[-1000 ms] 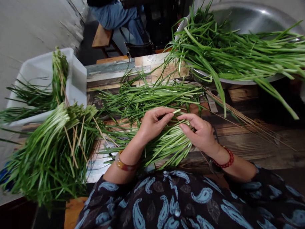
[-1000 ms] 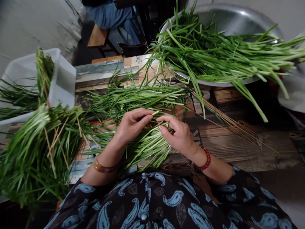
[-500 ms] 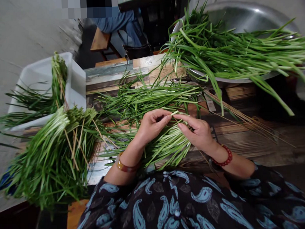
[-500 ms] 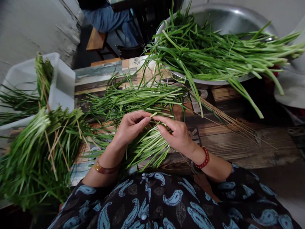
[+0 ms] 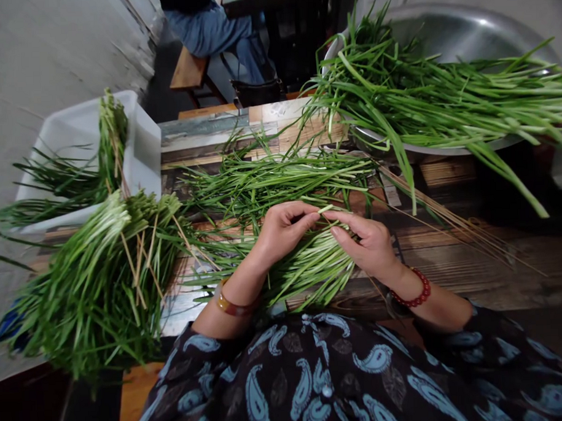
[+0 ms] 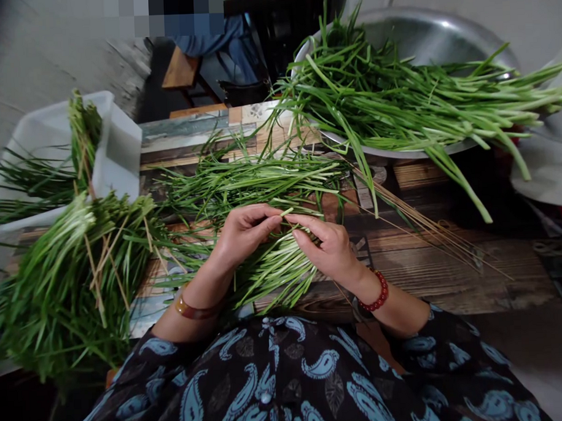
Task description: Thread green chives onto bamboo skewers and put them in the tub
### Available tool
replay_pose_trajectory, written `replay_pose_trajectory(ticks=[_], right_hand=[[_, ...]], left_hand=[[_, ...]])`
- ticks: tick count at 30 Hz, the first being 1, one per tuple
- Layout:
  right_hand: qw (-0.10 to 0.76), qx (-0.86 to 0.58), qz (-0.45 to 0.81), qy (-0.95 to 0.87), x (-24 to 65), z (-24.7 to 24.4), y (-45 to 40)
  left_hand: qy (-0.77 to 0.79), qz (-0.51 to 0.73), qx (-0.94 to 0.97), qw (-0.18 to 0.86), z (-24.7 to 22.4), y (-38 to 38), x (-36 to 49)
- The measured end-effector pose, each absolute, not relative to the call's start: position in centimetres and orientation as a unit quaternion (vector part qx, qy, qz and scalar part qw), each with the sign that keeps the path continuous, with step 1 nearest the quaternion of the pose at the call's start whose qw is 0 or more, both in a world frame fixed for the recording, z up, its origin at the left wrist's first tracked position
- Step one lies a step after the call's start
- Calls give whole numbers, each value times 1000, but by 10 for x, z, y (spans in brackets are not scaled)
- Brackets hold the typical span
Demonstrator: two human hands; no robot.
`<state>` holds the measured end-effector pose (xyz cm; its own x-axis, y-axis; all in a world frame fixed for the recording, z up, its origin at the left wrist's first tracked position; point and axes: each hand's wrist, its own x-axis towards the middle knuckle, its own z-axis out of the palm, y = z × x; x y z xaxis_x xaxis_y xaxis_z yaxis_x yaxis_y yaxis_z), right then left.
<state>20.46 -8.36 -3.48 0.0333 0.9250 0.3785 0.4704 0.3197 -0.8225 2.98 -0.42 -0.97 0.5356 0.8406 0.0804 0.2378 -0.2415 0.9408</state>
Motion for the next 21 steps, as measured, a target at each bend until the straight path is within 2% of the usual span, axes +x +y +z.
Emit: replay_pose_trajectory(ticks=[14,21], right_hand=[[476,-566,251,-624,200,-38,-84],[493,-585,264,-587,196,-38,-84]], left_hand=[[366,317,788,380,-7,-8,32],[355,303,797,384,-11,-13,36]])
